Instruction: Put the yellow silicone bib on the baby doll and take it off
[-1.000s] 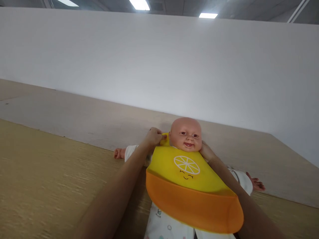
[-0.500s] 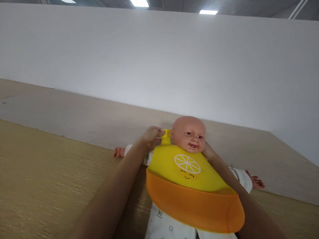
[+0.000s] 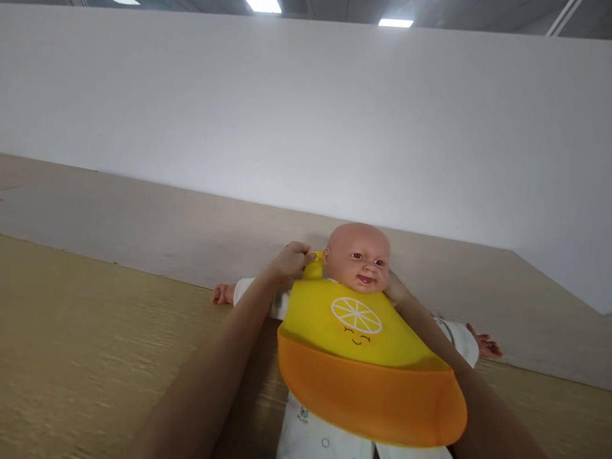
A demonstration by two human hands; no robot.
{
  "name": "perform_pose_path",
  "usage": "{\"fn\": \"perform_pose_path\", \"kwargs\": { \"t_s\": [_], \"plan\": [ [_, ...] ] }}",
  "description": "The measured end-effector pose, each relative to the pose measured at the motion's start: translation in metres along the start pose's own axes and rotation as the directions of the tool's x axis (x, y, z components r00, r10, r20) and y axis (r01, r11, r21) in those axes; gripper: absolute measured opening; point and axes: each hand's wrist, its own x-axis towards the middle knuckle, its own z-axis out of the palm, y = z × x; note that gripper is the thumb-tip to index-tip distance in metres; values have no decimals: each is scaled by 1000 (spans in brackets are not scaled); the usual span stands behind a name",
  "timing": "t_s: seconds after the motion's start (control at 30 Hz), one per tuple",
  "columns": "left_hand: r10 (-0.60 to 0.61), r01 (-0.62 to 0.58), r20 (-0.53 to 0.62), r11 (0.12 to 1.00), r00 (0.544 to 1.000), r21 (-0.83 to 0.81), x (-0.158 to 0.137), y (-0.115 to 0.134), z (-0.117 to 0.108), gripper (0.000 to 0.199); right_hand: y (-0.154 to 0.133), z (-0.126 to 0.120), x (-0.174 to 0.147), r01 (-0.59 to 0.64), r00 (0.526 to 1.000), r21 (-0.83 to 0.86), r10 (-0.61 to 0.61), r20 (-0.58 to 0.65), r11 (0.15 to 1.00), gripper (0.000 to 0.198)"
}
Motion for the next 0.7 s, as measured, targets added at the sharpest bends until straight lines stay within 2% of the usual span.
{"fn": "perform_pose_path", "kwargs": {
  "t_s": [0.1,0.2,0.4,0.5,0.7],
  "plan": [
    [43,-38,-25,986,999,161,4,1,-1,16,-1,1,-1,-50,999,51,50,11,997,12],
    [47,-45,-11,989,999,142,3,4,0,16,-2,1,-1,-66,998,56,66,14,996,16],
    [15,4,138,991,990,-137,-8,8,2,19,-1,0,1,-68,998,48,68,13,996,19],
    [2,30,162,980,987,-194,-9,6,2,21,0,0,1,-65,998,49,65,12,997,15],
    [-110,156,152,928,982,-339,-7,7,7,15,-1,1,0,-77,997,81,76,12,994,17]
  ]
}}
